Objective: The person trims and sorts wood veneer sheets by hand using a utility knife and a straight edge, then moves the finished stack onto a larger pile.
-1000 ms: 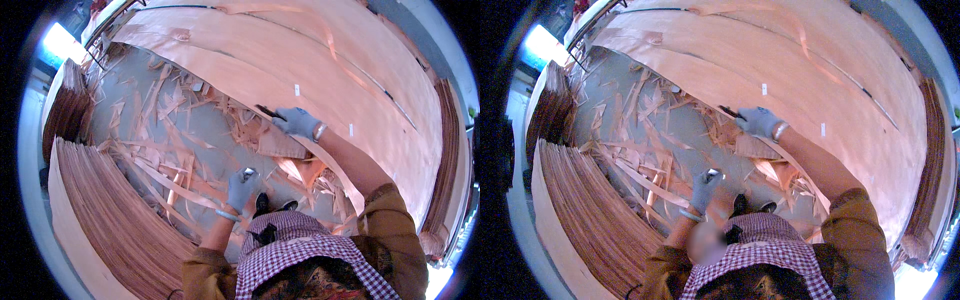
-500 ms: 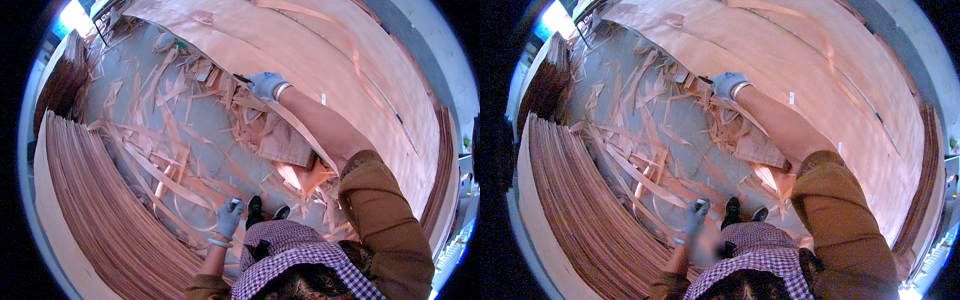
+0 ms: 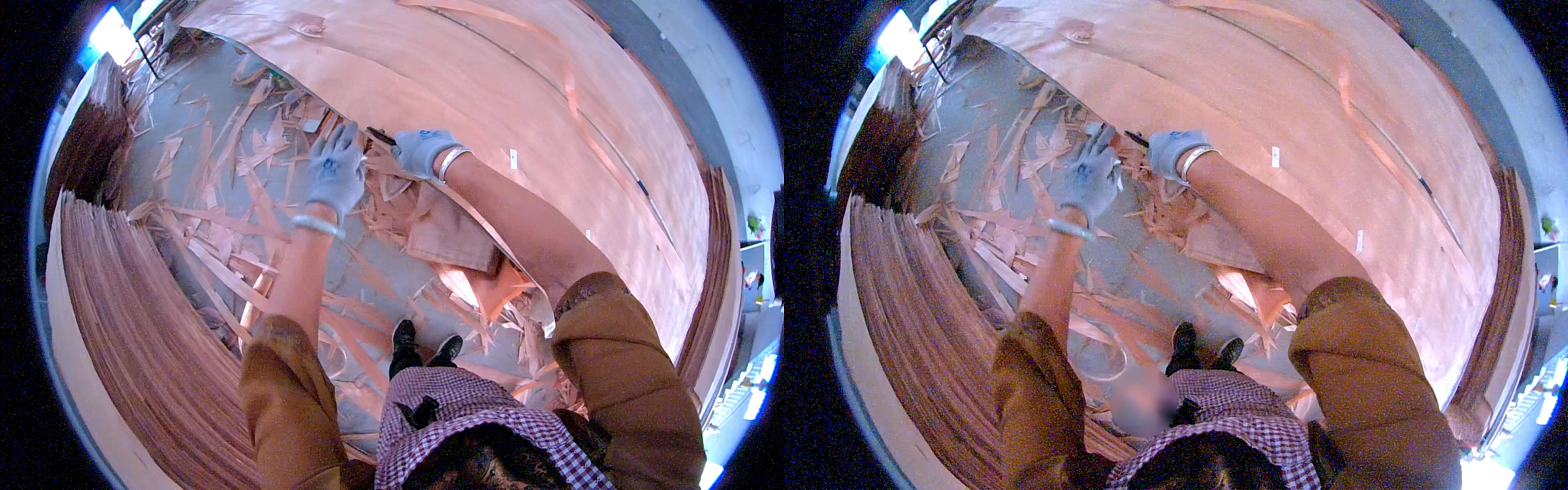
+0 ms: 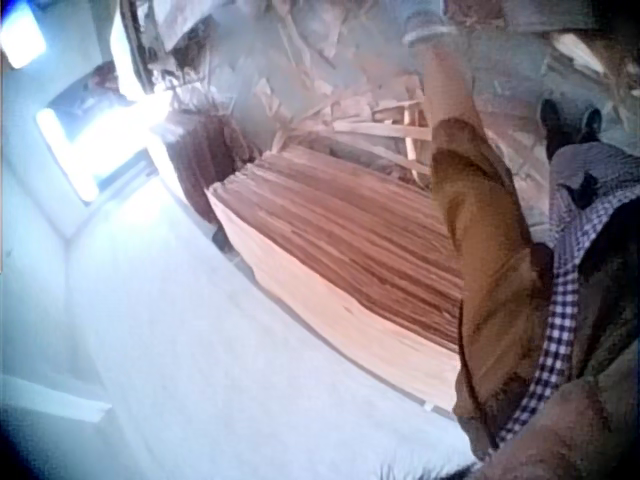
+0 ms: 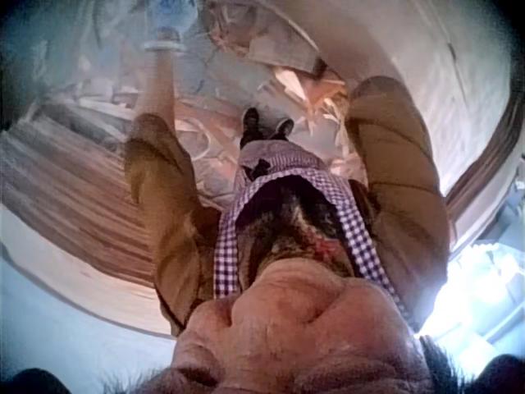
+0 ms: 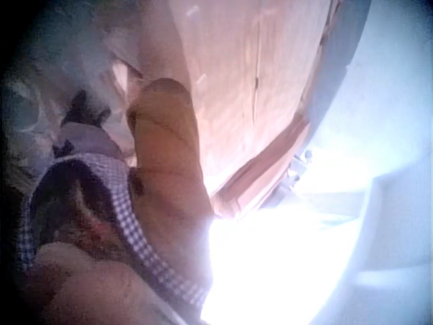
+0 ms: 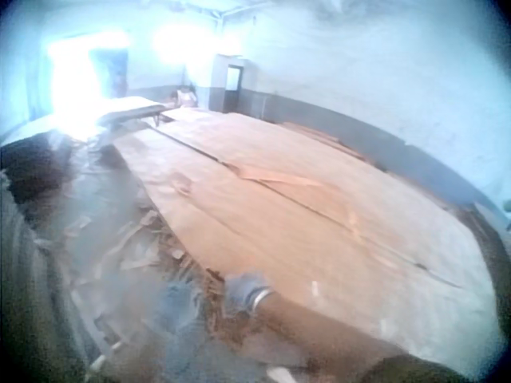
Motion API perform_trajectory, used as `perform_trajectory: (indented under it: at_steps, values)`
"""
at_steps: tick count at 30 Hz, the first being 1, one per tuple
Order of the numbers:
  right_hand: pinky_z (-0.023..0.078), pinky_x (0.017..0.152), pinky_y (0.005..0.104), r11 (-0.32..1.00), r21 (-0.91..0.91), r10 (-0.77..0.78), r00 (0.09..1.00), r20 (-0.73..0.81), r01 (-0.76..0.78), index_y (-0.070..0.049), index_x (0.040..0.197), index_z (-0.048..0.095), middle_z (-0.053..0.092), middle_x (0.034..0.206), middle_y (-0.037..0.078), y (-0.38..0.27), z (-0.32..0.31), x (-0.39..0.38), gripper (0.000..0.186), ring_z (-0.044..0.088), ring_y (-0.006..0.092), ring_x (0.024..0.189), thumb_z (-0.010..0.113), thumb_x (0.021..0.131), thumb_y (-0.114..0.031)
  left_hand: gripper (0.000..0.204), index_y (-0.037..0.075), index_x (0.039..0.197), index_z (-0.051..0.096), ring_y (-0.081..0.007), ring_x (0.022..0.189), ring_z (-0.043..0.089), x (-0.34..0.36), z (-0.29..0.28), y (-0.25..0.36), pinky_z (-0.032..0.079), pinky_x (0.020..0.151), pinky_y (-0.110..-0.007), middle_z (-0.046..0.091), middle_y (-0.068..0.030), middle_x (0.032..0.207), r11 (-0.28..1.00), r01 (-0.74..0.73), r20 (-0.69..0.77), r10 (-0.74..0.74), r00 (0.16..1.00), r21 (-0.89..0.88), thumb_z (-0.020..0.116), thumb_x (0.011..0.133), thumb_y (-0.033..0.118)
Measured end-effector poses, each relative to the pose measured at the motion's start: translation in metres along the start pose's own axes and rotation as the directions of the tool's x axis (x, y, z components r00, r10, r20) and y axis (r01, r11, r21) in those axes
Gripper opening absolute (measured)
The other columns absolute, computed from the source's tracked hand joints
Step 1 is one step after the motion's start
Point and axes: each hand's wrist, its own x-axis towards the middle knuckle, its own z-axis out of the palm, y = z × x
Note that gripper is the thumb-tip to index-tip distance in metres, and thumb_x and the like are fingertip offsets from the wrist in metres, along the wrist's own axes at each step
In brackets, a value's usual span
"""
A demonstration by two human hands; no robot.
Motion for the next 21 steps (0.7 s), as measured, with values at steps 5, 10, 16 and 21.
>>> perform_trajectory:
  at_steps: [5,10,16,21]
  values:
    - [0.049,0.075,0.0426,1.000,0.013,0.022,1.000,-0.014,-0.021,-0.007,0.100,0.062,0.064,0.097,0.017,0.016,0.012,-0.036,0.029,0.062,0.0334,0.091,0.049,0.083,-0.026,0.031,0.006,0.110,0.057,-0.0203,0.128,0.034,0.019,0.014,-0.003,0.023,0.105,-0.045,0.038,-0.0049,0.139,0.986,-0.052,0.216,0.018,0.976,0.156,0.052,0.082,0.016]
    - [0.047,0.071,0.0458,0.998,0.043,0.037,0.999,-0.005,-0.037,-0.006,0.098,0.054,0.063,0.088,0.020,0.050,0.036,-0.105,0.027,0.062,0.0377,0.083,0.046,0.085,-0.028,0.032,0.009,0.111,0.058,-0.0176,0.130,0.031,0.024,0.012,0.000,0.022,0.104,-0.047,0.037,-0.0013,0.139,0.962,-0.081,0.248,0.014,0.969,0.262,0.052,0.080,0.015]
    - [0.046,0.064,0.0467,0.974,0.101,0.193,0.976,0.099,-0.202,-0.008,0.096,0.051,0.062,0.078,0.019,0.087,0.066,-0.221,0.023,0.061,0.0370,0.073,0.043,0.088,-0.027,0.030,0.007,0.108,0.059,-0.0212,0.125,0.037,0.026,0.015,-0.005,0.027,0.101,-0.047,0.043,-0.0047,0.135,0.949,-0.125,0.167,0.078,0.983,0.290,0.051,0.079,0.012]
    - [0.046,0.067,0.0438,0.889,0.380,0.173,0.955,0.240,-0.257,-0.009,0.097,0.052,0.060,0.080,0.021,0.148,0.058,-0.283,0.034,0.059,0.0375,0.074,0.040,0.091,-0.040,0.024,0.002,0.099,0.059,-0.0300,0.118,0.043,-0.022,0.030,0.026,0.036,0.096,-0.041,0.047,-0.0159,0.127,1.000,-0.015,-0.003,0.015,1.000,0.008,0.055,0.076,0.009]
